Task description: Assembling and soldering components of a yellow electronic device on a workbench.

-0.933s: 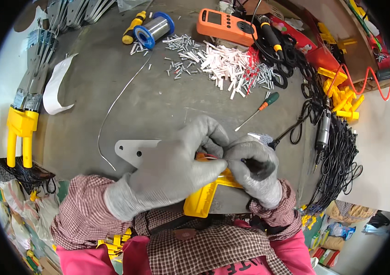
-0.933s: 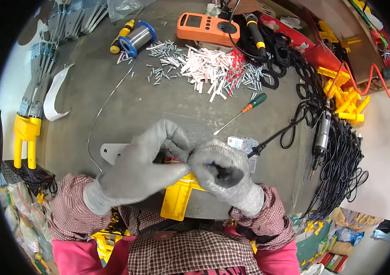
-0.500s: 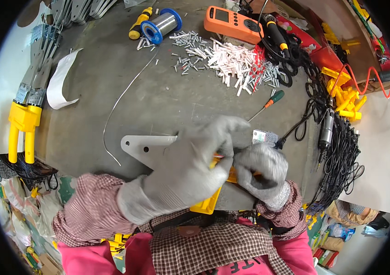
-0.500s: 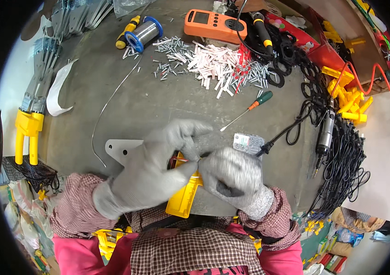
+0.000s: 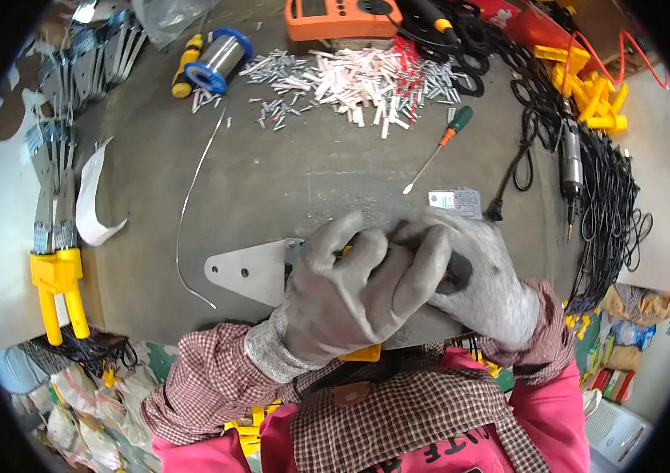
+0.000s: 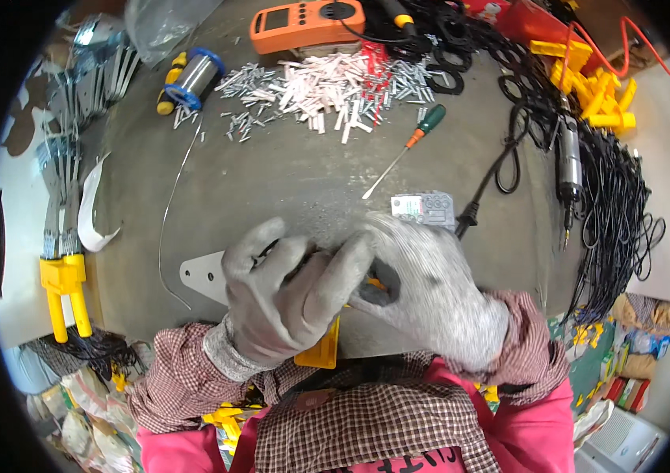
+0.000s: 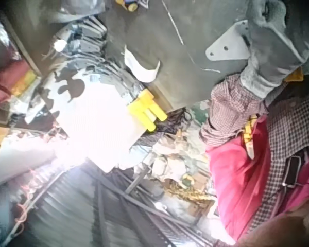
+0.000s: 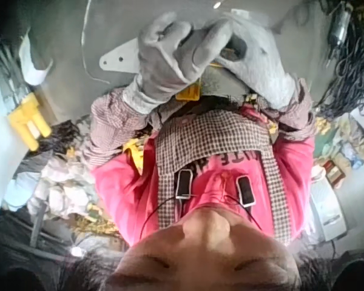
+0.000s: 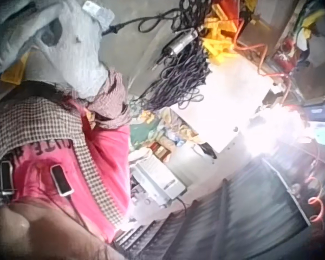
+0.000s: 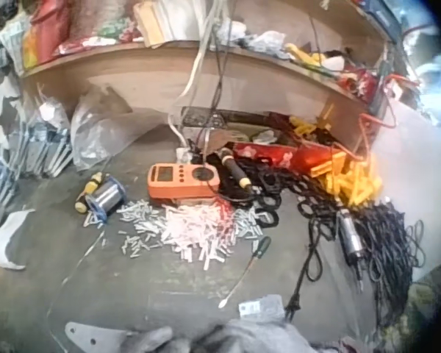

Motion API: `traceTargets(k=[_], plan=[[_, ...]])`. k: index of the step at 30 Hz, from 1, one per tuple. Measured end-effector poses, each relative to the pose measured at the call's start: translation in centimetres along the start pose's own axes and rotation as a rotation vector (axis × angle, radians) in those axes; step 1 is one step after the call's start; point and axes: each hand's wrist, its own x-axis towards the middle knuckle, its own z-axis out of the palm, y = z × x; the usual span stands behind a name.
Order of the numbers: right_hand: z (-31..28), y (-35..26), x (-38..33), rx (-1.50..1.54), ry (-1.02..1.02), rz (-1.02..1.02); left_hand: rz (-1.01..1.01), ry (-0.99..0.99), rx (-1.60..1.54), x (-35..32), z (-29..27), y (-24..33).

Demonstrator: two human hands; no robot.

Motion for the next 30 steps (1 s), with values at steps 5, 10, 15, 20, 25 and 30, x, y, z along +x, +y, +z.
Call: traceTargets(k=[5, 10, 15, 20, 25, 30], plan=[[2.3, 2.5, 0.7, 0.229, -0.132, 0.399, -0.327, -0.048, -0.24, 0.1, -0.9, -0.8], [0.0, 0.5, 1.0, 0.002, -0.062, -0.033, -0.89, -0.19, -1.063, 1.1, -1.3, -2.0], [0.4, 3.2, 1.5, 0.568, -0.207, 0.173, -0.138, -0.092, -0.209, 0.1, -1.4, -1.2], [0.2, 1.5, 1.0, 0.199, -0.072, 0.018, -0.422, -0.157, -0.488, 0.5, -1.6, -2.1], [-0.2, 1.1, 1.0, -0.02, -0.052, -0.158, -0.687, -0.204, -0.797, 0.4, -1.2, -1.9], [0.5, 2.1, 1.6, 0.275, -0.232, 0.197, -0.345, -0.229, -0.404, 0.3, -1.8, -2.4]])
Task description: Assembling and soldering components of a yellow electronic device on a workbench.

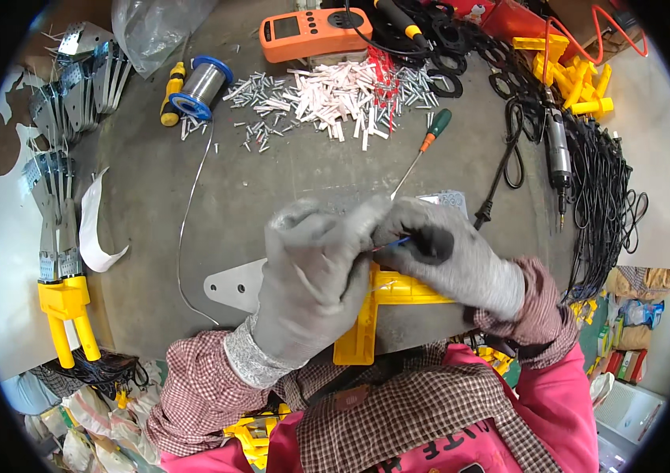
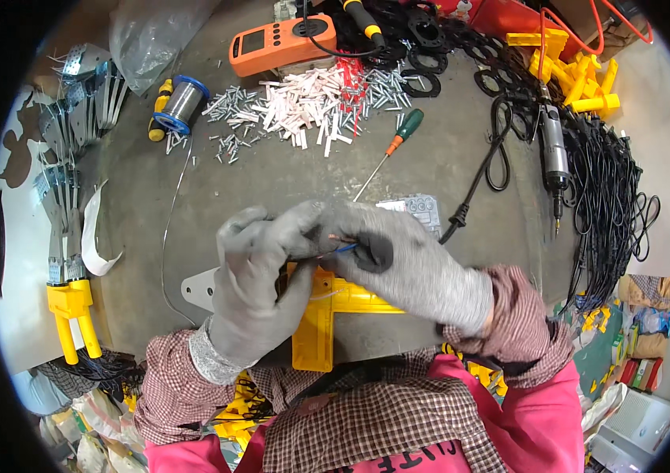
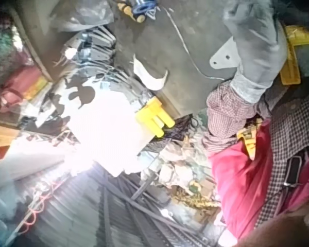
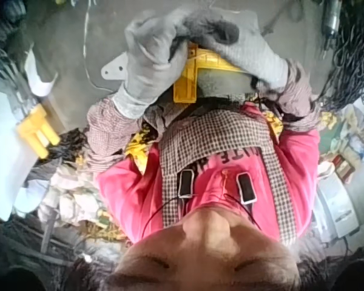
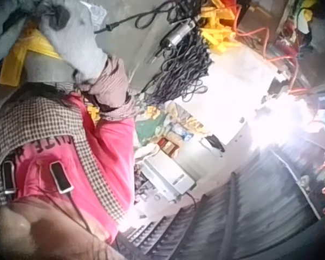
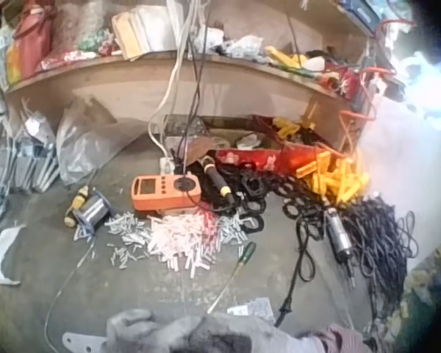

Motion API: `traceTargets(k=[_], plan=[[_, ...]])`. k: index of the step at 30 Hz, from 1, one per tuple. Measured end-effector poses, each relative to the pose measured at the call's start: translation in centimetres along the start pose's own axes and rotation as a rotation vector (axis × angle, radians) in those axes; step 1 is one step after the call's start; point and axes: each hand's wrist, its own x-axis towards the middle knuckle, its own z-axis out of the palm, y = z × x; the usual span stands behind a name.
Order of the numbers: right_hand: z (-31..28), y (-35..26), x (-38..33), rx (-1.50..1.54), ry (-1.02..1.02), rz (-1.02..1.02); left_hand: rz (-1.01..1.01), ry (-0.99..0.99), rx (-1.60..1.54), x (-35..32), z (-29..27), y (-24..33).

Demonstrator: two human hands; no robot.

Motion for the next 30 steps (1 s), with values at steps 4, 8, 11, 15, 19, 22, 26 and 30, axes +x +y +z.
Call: traceTargets(k=[4, 8, 11, 15, 19, 22, 26, 30], plan=[[0.8, 0.2, -0.1, -0.384, 0.264, -0.363, -0.212, 0.041, -0.217, 0.5, -0.3, 0.0], [0.7, 2.0, 0.3, -0.269, 0.25, -0.307, -0.237, 0.058, -0.205, 0.7, -4.0, -0.8], [0.7, 1.7, 0.4, -0.139, 0.209, -0.248, -0.093, -0.064, 0.044, -1.1, -5.6, -0.2], [0.6, 1.3, 0.5, -0.05, 0.185, -0.258, 0.088, -0.257, 0.341, -1.0, -4.4, 2.0], [0.9, 2.4, -0.1, 0.043, 0.147, -0.221, 0.237, -0.271, 0.556, -1.1, -3.7, 2.6], [1.0, 2.5, -0.3, -0.04, 0.19, -0.304, 0.27, -0.241, 0.479, -1.2, -2.5, 3.0], [-0.1, 1.2, 0.0, 0.055, 0.041, -0.127, 0.19, -0.313, 0.493, -1.8, -0.2, 2.4], [-3.0, -1.1, -1.1, -0.296, 0.179, -0.42, -0.014, -0.147, 0.33, -2.8, 0.4, 2.1]])
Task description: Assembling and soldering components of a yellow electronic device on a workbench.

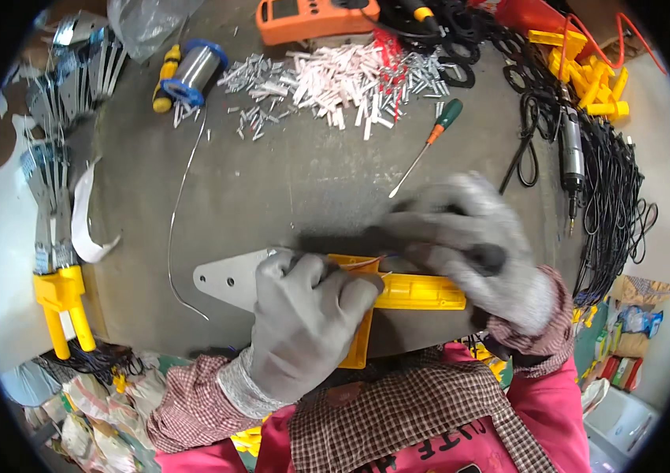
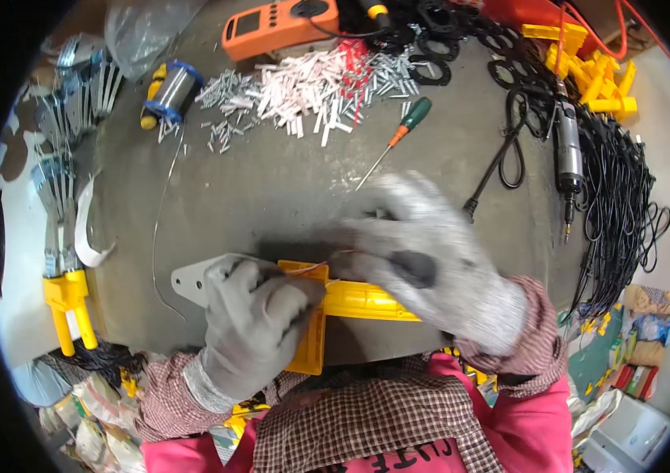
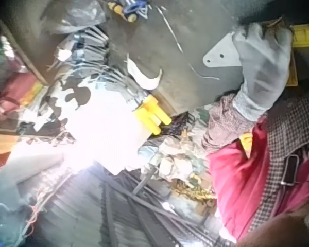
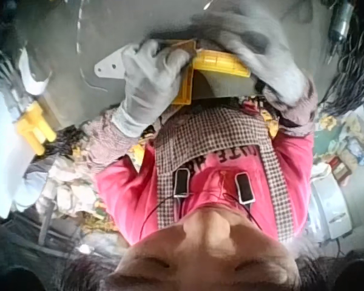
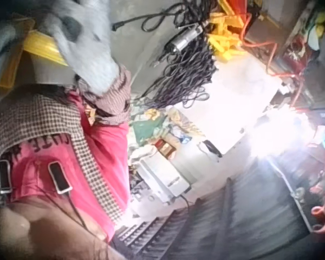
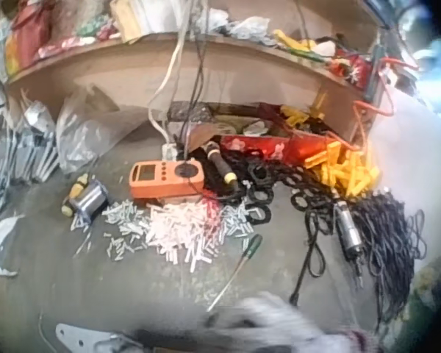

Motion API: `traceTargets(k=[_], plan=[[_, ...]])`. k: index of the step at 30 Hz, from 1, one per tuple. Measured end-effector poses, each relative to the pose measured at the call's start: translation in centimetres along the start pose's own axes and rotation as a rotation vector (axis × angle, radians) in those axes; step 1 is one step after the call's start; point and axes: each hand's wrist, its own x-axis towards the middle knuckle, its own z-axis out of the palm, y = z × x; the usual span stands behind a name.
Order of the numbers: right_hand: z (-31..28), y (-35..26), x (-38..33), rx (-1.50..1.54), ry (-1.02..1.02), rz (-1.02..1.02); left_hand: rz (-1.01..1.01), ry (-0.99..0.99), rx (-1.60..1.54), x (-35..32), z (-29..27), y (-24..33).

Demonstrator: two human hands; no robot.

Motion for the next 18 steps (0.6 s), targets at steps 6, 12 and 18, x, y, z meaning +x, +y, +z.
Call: traceTargets(k=[6, 12, 18], plan=[[0.6, -3.1, -1.7, 0.068, -0.103, 0.212, -0.032, 0.079, -0.256, 0.4, 0.1, -0.5], [1.8, 0.5, -0.7, -0.018, -0.186, -0.044, -0.197, 0.094, -0.522, 0.8, -0.5, -1.0], [2.9, -0.5, -0.3, 0.568, -0.132, 0.457, -0.25, 0.19, -0.918, 0.6, 0.6, -1.3]])
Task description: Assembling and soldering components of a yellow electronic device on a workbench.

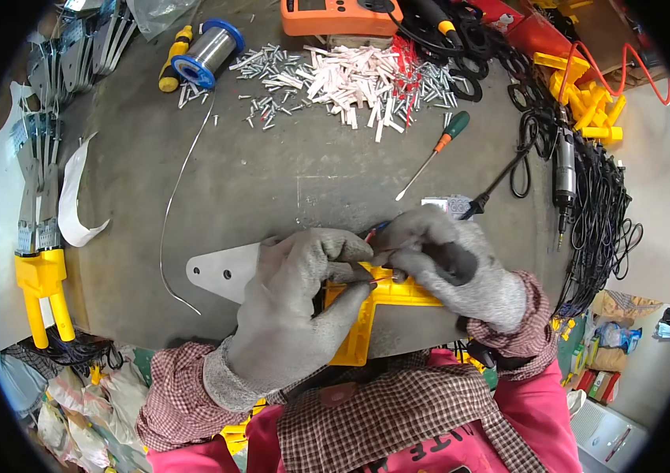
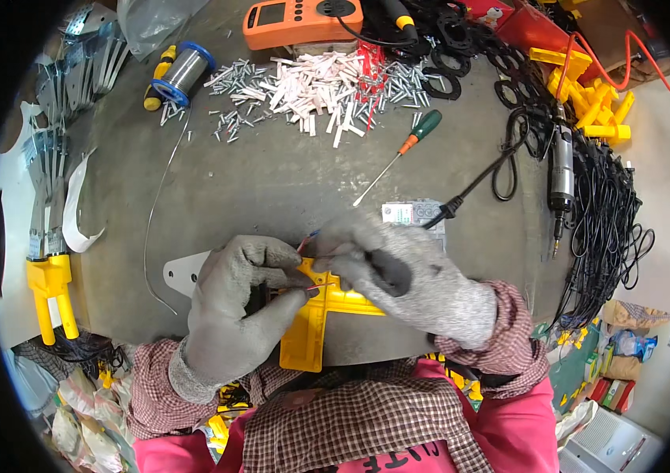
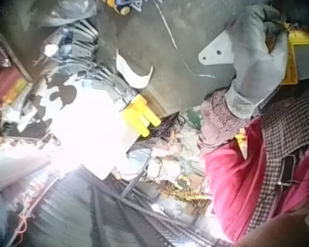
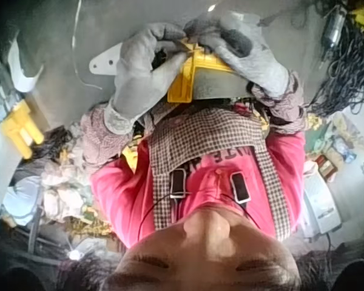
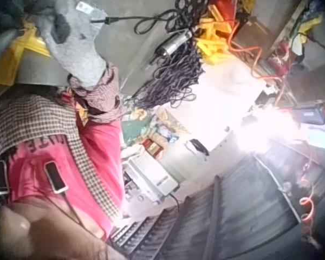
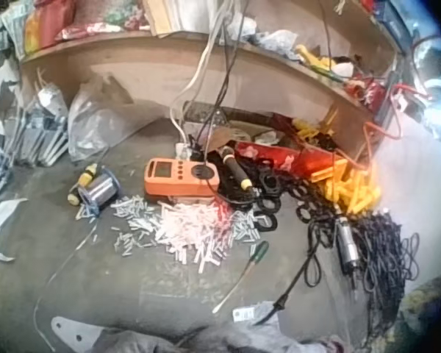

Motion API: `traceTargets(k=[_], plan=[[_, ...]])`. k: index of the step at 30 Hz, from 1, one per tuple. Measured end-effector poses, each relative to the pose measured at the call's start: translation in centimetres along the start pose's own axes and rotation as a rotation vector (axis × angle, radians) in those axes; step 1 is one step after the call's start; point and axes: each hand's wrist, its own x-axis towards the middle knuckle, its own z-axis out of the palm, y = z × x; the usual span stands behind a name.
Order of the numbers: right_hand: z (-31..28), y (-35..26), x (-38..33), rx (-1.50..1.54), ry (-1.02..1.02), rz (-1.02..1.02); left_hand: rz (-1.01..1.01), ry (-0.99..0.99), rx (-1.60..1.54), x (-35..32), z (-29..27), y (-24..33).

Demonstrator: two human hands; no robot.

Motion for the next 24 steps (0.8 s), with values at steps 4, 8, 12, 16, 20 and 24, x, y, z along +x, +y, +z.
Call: traceTargets(k=[4, 8, 12, 16, 20, 24], plan=[[0.2, 3.0, -0.1, -0.015, -0.092, -0.241, -0.046, -0.062, 0.115, 0.0, -0.8, 0.3], [-0.1, 2.2, -0.5, 0.115, -0.108, -0.089, -0.065, 0.004, 0.025, 0.5, -0.4, 0.6], [-0.3, 1.7, -0.3, -0.027, -0.089, -0.164, -0.151, 0.008, -0.061, 0.7, -0.4, 0.6], [-0.2, 1.9, -0.3, -0.017, -0.023, -0.228, -0.006, -0.066, 0.1, 1.0, -0.8, 0.8], [0.2, 1.8, -0.6, 0.003, -0.024, -0.169, 0.001, -0.006, 0.136, 0.8, -0.4, 0.9], [1.2, 2.8, -0.6, -0.034, 0.029, -0.294, 0.184, 0.025, 0.319, 0.6, -0.3, 0.8]])
